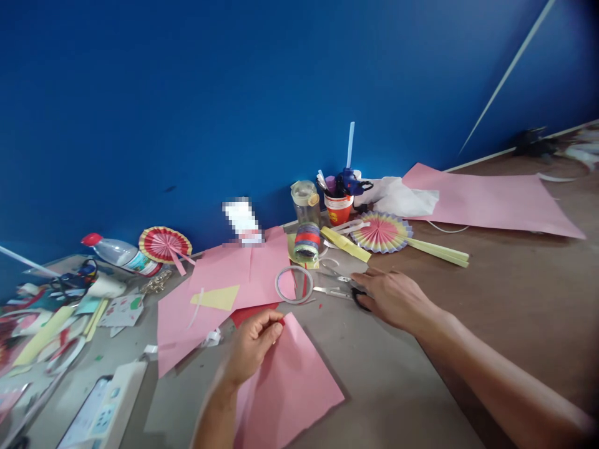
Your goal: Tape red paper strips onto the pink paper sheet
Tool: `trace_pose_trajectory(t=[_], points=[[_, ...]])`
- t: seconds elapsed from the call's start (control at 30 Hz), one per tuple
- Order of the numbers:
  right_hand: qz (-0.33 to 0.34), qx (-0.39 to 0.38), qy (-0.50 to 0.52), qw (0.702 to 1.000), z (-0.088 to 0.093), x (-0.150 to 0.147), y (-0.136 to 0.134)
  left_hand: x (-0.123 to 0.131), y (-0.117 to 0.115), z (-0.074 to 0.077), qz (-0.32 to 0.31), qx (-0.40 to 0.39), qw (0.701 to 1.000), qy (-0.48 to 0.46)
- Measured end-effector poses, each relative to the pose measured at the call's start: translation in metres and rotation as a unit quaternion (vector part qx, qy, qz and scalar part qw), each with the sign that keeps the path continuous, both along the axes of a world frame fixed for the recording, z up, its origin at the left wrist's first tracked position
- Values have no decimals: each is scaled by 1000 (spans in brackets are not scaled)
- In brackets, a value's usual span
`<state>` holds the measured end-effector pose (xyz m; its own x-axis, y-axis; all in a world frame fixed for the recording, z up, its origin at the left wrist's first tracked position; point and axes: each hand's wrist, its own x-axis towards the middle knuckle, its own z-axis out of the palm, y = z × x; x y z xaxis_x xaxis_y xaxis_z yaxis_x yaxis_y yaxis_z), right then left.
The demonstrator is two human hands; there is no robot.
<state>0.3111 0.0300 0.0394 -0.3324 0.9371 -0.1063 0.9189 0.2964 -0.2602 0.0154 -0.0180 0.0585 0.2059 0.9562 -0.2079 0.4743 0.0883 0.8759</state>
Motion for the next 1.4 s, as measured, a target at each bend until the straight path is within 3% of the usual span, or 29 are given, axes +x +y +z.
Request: trace_pose_trajectory(t=[0.23,0.4,0.53,0.73,1.0,1.23,1.4], points=[[-14,13,-10,1000,-1,-4,0,11,-3,-2,-83,-17,980,177],[-26,120,85,989,-7,-9,0,20,-3,-15,-151,90,947,270],[40,166,158,973,-11,-23,-5,24,-2,-23,-193,175,916,305],[109,146,145,973,-13,-42,-15,24,0,-26,-192,246,898,312],[80,113,70,988,-4,-63,10,23,-1,-33,-173,307,885,304],[176,128,32,976,-10,-97,17,17,3,-37,-126,348,881,295],[208,145,21,967,-13,-105,17,13,4,-38,-97,367,878,291]])
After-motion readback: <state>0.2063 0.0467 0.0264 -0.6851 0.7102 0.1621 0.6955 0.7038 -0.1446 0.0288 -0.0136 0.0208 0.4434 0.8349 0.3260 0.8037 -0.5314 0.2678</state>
